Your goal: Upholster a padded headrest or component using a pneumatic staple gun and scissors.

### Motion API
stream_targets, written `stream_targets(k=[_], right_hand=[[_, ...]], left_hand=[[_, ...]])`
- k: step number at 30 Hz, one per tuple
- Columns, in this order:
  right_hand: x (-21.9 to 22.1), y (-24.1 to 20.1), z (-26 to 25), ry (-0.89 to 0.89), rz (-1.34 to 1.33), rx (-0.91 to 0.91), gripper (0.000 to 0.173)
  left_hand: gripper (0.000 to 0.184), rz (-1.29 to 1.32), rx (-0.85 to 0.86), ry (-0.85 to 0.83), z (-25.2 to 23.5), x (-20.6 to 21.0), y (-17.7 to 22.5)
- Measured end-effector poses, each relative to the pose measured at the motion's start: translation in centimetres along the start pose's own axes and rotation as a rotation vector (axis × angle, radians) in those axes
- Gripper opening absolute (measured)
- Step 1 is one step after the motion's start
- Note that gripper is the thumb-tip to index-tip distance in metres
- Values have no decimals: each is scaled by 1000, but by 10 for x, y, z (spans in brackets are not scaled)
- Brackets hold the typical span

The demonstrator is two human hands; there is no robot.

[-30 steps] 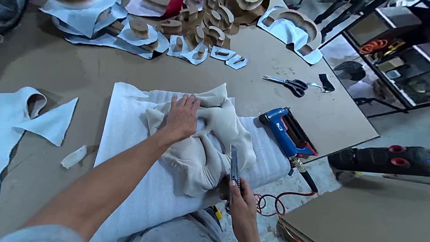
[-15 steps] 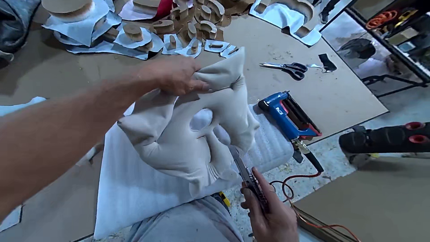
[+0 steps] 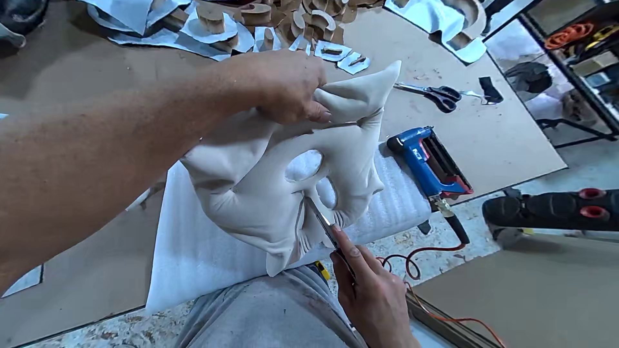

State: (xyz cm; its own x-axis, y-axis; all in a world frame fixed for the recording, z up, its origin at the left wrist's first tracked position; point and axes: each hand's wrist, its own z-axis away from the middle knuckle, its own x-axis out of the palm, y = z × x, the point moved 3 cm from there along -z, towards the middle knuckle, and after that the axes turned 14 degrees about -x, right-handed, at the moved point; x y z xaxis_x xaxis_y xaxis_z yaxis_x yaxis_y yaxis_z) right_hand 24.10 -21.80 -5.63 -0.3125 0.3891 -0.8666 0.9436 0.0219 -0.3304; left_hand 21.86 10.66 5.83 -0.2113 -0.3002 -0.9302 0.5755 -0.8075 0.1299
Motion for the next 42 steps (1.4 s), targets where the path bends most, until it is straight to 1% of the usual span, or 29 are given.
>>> stream_targets(k=[5, 8, 10, 16, 21, 24, 27, 30, 33, 42], right_hand=[[3, -4, -4, -18, 40, -4, 37], [0, -11, -8, -70, 41, -3, 46], [-1, -14, -10, -98, 53, -15, 49], [-12, -21, -4, -150, 75, -21, 44], [-7, -18, -9, -142, 73, -2, 48], [-8, -19, -5, -164, 62, 7, 45], [-2, -18, -6, -157, 75, 18, 48], [-4, -18, -3, -165, 78, 28, 45], [1, -18, -3, -161, 89, 31, 47], [2, -21, 4, -173, 28, 77, 46]], left_hand=[[44, 42, 24, 19, 8, -2, 3], [41, 87, 59, 31, 17, -7, 10], [39, 84, 72, 64, 23, -9, 17], [39, 24, 72, 172, 34, -10, 29], [37, -4, 86, 189, 33, -11, 35], [38, -9, 90, 189, 30, -11, 32], [37, -12, 83, 175, 29, -11, 34], [36, -15, 81, 175, 29, -12, 34], [36, -15, 76, 174, 30, -12, 34], [37, -13, 97, 196, 29, -9, 33]])
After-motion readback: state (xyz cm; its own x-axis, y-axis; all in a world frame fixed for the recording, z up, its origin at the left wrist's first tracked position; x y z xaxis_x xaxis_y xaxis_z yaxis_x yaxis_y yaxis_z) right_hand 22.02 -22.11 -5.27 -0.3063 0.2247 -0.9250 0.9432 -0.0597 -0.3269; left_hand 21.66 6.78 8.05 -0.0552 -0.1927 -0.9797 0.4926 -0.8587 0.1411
